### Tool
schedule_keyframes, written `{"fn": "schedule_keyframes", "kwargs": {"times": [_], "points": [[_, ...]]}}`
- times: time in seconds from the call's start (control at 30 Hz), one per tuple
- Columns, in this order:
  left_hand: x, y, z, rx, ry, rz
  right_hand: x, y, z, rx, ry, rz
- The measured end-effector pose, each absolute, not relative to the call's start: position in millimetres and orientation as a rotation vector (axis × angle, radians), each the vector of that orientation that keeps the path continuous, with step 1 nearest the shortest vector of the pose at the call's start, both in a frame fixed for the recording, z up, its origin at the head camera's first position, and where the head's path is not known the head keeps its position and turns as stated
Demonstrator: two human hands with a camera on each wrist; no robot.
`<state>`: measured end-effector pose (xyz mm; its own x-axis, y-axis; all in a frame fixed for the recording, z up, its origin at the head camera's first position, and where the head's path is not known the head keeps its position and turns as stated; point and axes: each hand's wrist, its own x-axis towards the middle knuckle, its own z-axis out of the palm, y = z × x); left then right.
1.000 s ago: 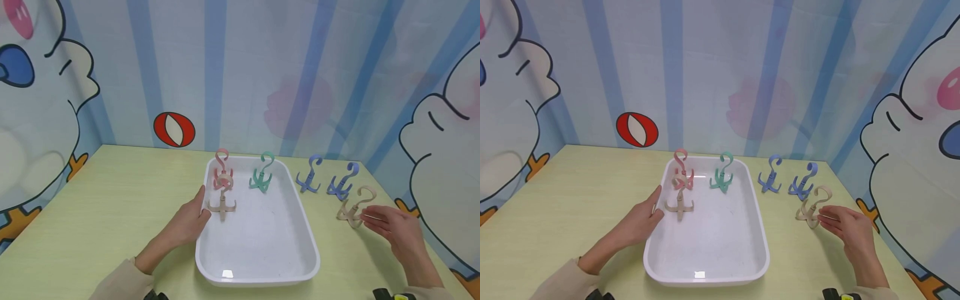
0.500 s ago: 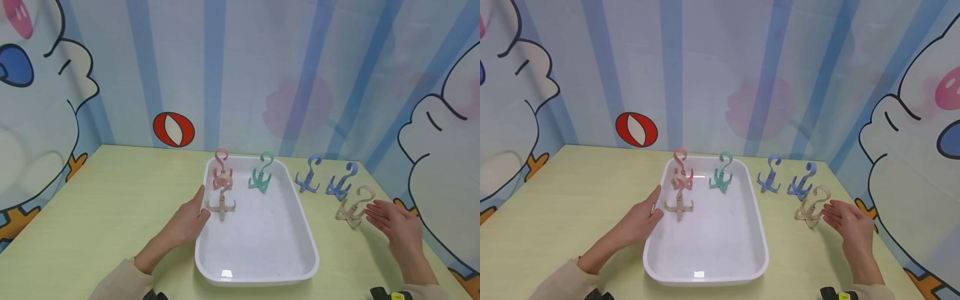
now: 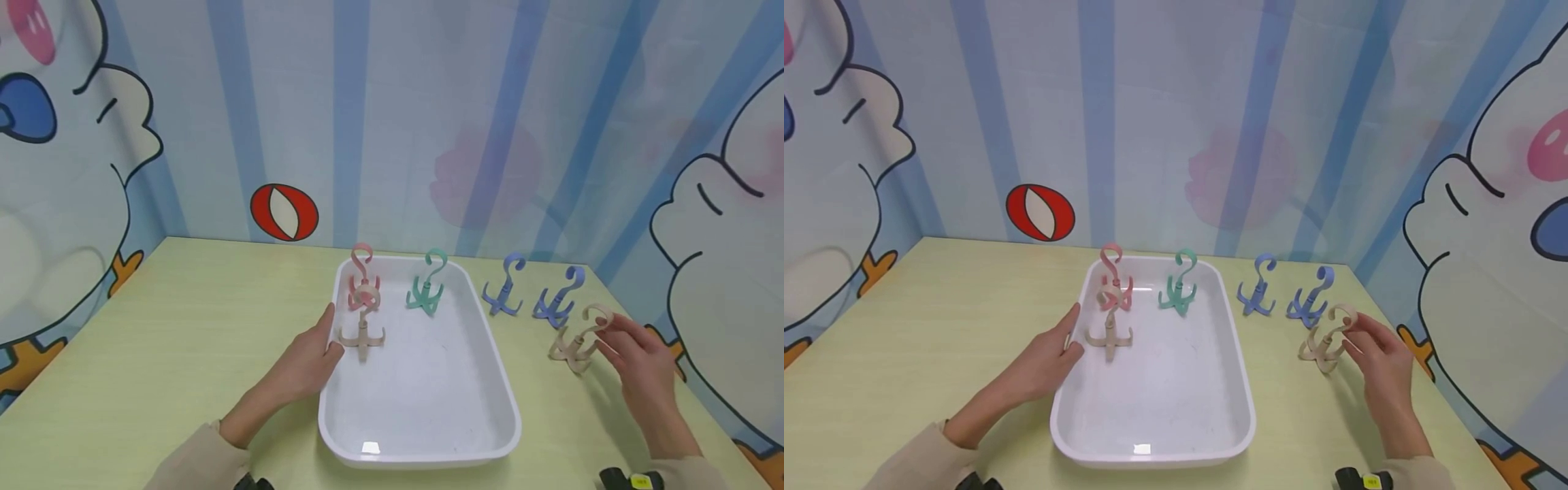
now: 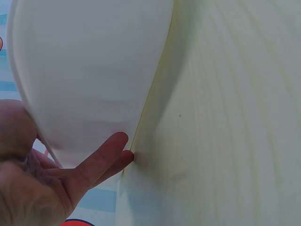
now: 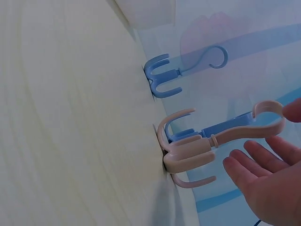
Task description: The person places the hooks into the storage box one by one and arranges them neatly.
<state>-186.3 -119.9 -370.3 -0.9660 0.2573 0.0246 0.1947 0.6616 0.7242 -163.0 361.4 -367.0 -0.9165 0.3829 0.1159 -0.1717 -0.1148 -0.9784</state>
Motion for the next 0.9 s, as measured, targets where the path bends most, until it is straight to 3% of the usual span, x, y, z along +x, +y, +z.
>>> {"fn": "schedule_keyframes", "kwargs": {"times": [0.9], "points": [[-184,-121,-368,0.389,2.810,1.196,-189,358,-378,-0.223,-1.942,2.030]]}}
